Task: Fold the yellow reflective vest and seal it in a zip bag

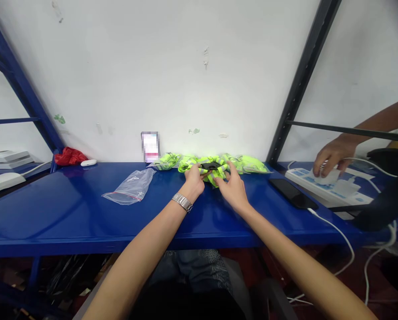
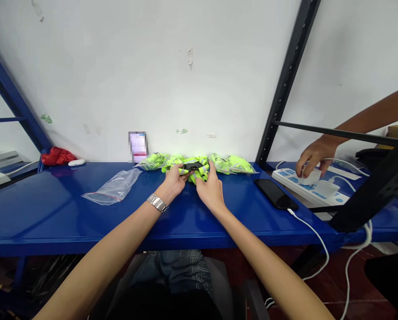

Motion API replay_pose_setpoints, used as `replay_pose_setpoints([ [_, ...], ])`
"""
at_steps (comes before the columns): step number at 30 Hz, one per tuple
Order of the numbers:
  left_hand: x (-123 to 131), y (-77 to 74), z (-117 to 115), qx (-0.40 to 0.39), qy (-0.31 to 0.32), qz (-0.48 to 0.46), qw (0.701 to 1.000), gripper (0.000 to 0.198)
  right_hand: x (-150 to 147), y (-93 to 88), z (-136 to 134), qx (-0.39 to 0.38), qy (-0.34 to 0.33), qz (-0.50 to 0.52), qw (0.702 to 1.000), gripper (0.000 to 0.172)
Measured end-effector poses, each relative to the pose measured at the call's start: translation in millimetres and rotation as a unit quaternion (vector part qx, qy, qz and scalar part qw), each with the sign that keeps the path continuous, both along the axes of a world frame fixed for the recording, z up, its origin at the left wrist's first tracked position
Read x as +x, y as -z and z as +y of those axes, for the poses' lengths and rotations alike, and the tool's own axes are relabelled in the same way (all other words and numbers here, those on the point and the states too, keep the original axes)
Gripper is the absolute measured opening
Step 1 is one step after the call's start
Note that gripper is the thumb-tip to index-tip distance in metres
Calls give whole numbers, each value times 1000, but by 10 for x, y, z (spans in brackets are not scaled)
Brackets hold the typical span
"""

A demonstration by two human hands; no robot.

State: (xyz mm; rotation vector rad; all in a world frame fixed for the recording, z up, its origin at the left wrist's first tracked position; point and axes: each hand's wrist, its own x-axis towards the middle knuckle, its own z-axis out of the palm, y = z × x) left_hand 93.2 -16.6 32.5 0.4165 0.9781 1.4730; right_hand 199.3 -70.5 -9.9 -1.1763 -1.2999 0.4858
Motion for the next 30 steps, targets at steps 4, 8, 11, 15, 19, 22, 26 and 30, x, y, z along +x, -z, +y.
replay_pose_setpoints([
  [4, -31, -46, 18, -2, -27, 4, 1000, 11, -103, -44, -195, -39, -76, 49, 995, 29],
  [8, -71, -39, -7, -12, -35, 17, 999, 9, -262, -160, -106, -224, -208, 211, 928, 41],
  [11, -92, -38, -16, -6, -32, 19, 999, 13, -312, -194, 58, -267, -233, 260, 898, 62],
  [15, -153, -33, -27, 10, -1, 32, 999, 14, -330, -133, 199, -247, -173, 285, 910, 72],
  [19, -222, 29, -84, 16, 40, 70, 997, 12, -358, -90, 264, -242, -141, 354, 892, 61],
  [22, -235, 119, -123, 15, 76, 112, 991, 13, -387, -106, 344, -196, -142, 437, 866, 49],
  [26, -218, 281, -122, 26, 94, 198, 975, 16, -422, -100, 500, -125, -49, 387, 912, 28],
  [30, -242, 439, -112, 71, 91, 326, 938, 16, -388, -17, 604, -109, 61, 270, 955, 16],
])
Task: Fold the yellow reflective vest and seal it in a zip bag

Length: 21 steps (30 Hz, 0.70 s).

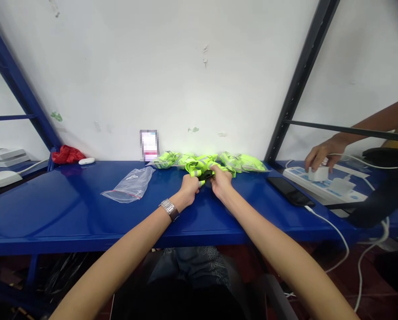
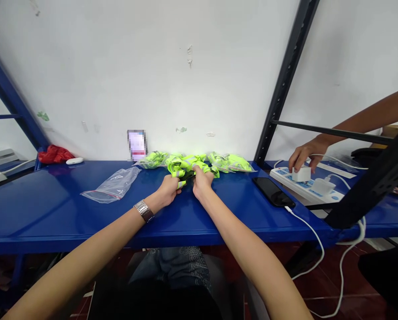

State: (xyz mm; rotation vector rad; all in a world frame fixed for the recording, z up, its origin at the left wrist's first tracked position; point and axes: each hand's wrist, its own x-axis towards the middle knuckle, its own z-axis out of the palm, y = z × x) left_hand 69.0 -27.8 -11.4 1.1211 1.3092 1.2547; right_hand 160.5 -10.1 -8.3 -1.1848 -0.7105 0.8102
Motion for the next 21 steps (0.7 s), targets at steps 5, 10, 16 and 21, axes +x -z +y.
replay_pose_setpoints([
  [5, -136, 64, -10, 108, 12, 191, 976, 18, 172, 109, -37, -36, 48, -172, 983, 16],
  [10, -283, 84, 1, 157, 64, 368, 914, 17, 333, 152, -206, -30, -35, -342, 939, 11],
  [16, -296, 157, -77, 244, 81, 569, 781, 18, 396, 126, -413, 41, -128, -676, 725, 32],
  [21, -280, 116, -100, 305, 119, 666, 670, 15, 415, 56, -421, 82, -158, -811, 557, 35],
])
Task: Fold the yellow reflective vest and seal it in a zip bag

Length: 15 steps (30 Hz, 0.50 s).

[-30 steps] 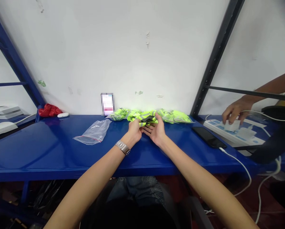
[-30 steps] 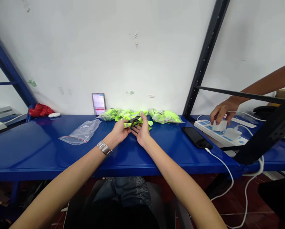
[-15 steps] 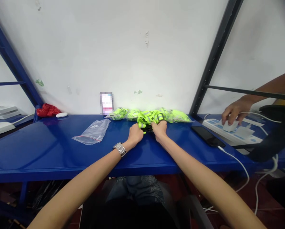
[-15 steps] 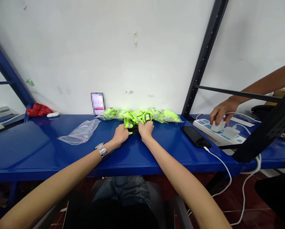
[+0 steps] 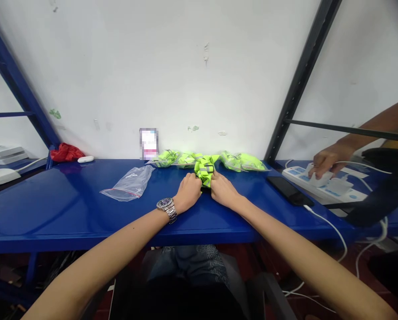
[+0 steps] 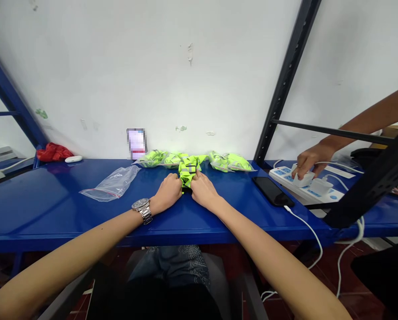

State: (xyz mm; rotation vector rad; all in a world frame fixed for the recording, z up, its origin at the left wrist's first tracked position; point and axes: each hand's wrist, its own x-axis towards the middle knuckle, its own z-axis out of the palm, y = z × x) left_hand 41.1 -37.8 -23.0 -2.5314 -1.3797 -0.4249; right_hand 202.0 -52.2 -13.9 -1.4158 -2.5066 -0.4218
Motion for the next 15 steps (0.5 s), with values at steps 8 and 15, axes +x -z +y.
replay_pose_setpoints([
  [8, -92, -65, -134, 9, 79, 29, 996, 23, 38, -56, 16, -81, 27, -42, 995, 36],
  [15, -212, -44, -275, 29, 150, 36, 988, 21, 38, -128, 49, -142, -26, -61, 988, 28],
])
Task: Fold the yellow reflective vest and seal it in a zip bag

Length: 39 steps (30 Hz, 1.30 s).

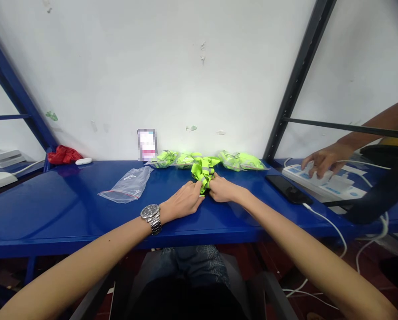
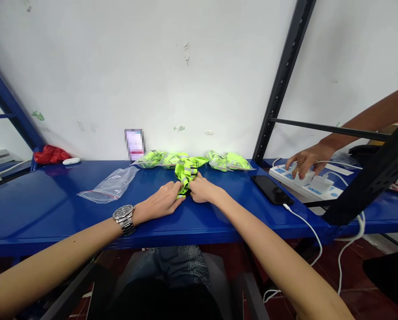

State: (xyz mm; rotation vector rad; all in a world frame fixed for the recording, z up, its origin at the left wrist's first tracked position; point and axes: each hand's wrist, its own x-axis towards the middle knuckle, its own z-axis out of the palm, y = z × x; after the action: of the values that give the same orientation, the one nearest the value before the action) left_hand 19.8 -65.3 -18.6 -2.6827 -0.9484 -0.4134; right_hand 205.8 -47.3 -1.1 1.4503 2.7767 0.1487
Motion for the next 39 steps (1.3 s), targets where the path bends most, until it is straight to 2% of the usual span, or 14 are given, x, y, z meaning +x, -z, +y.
replay_pose_setpoints([
  [4, -15, -27, 63, 31, 43, 59, 997, 17, 42, 28, -44, -2, -75, 44, 996, 31],
  [9, -27, -85, 105, 54, 68, 111, 990, 23, 152, 119, -58, 9, -59, 76, 995, 25],
  [12, -82, -94, 123, 44, 82, 97, 991, 27, 221, 141, -55, 18, -53, 89, 994, 24],
  [16, -158, -90, 134, 29, 102, 64, 992, 34, 292, 159, -40, 44, -76, 99, 991, 30],
  [22, -167, -110, 131, -3, 129, 28, 991, 39, 333, 219, 13, 77, -93, 167, 979, 30],
  [26, -145, -64, 197, -10, 114, 23, 993, 41, 298, 220, -38, 86, -100, 166, 977, 31],
  [31, -111, 23, 315, 64, 109, 80, 989, 42, 260, 230, -98, 94, -111, 161, 976, 23],
  [36, -66, -46, 276, 52, 109, 51, 991, 43, 281, 262, 13, 81, -63, 213, 972, 14],
  [39, -39, -108, 221, 21, 97, 29, 995, 34, 269, 237, 40, 62, -53, 223, 971, 16],
])
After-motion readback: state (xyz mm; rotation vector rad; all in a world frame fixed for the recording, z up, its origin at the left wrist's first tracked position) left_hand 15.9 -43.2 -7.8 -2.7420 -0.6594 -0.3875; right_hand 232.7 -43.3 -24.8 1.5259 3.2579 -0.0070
